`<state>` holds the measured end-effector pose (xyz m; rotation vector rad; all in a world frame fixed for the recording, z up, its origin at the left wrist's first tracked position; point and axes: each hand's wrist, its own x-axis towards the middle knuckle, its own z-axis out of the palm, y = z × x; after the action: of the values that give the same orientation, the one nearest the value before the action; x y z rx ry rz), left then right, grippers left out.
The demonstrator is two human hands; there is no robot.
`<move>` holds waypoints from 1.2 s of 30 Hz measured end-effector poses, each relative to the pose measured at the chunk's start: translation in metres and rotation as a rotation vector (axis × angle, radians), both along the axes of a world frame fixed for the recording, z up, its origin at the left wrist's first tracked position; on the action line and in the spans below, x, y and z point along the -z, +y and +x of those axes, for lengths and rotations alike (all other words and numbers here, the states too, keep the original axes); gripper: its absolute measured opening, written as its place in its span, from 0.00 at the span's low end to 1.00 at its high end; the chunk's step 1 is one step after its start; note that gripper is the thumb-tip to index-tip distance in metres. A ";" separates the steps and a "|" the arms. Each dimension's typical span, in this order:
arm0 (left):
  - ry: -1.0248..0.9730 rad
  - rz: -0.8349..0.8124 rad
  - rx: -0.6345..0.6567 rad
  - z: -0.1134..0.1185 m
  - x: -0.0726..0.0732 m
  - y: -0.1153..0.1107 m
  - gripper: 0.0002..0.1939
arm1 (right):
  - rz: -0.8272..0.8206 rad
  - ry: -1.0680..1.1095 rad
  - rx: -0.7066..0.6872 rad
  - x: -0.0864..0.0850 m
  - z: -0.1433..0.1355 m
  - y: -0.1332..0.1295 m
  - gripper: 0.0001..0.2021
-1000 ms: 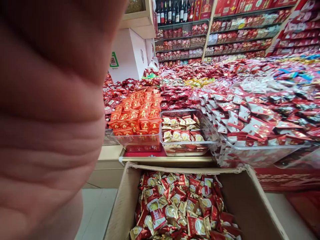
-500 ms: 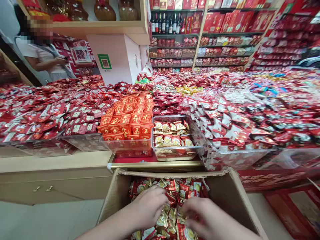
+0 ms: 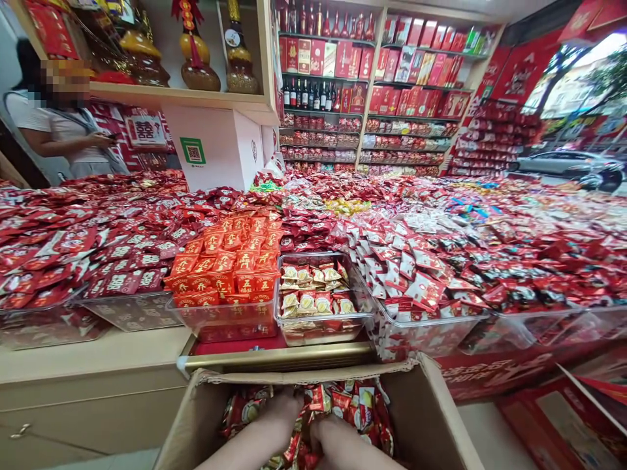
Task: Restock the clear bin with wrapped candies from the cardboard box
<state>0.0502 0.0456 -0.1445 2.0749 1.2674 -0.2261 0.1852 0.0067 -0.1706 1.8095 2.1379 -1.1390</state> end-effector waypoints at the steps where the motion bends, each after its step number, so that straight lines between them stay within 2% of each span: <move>1: -0.009 -0.007 0.007 -0.002 -0.005 -0.002 0.25 | 0.000 0.002 -0.003 -0.010 0.005 -0.002 0.09; 3: -0.025 -0.016 0.032 -0.005 -0.019 -0.005 0.23 | 0.058 0.112 0.068 -0.032 0.017 -0.008 0.08; 4: -0.049 -0.033 0.046 -0.006 -0.027 -0.007 0.20 | 0.097 0.233 0.125 -0.043 0.025 -0.011 0.08; 5: -0.080 -0.059 0.061 -0.008 -0.037 -0.008 0.17 | 0.117 0.390 0.186 -0.052 0.033 -0.015 0.08; 7: -0.156 -0.115 0.084 -0.010 -0.056 -0.008 0.13 | 0.044 0.745 0.300 -0.067 0.048 -0.021 0.11; 10: -0.368 -0.235 0.066 -0.013 -0.079 -0.005 0.13 | -0.094 1.158 0.473 -0.075 0.061 -0.023 0.15; 12: -0.515 -0.327 0.025 -0.013 -0.086 -0.003 0.13 | -0.083 1.267 0.578 -0.073 0.063 -0.021 0.16; 15: -0.622 -0.411 -0.015 -0.009 -0.083 -0.004 0.16 | -0.052 1.291 0.632 -0.070 0.058 -0.019 0.15; 20: -0.616 -0.269 -0.143 0.004 -0.074 -0.013 0.04 | -0.031 1.292 0.626 -0.070 0.046 -0.021 0.16; 23: -0.661 -0.251 -0.135 0.007 -0.073 -0.016 0.03 | 0.004 1.273 0.678 -0.068 0.041 -0.022 0.15; 25: -0.682 -0.242 -0.083 0.007 -0.073 -0.017 0.05 | 0.053 1.255 0.694 -0.066 0.039 -0.022 0.15; 28: -0.728 -0.242 -0.052 0.007 -0.068 -0.018 0.13 | 0.091 1.311 0.701 -0.061 0.035 -0.021 0.15; 32: -0.874 -0.284 -0.248 0.008 -0.057 -0.018 0.17 | 0.174 1.407 0.735 -0.055 0.023 -0.025 0.26; 34: -0.915 -0.293 -0.304 0.009 -0.054 -0.017 0.17 | 0.238 1.318 0.683 -0.054 0.019 -0.029 0.21; 36: -0.939 -0.280 -0.295 0.009 -0.054 -0.018 0.17 | 0.298 1.173 0.617 -0.058 0.019 -0.031 0.13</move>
<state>0.0589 0.0281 -0.0901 1.4170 0.8499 0.6067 0.2037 -0.0244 -0.1127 2.3514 2.3133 -2.6810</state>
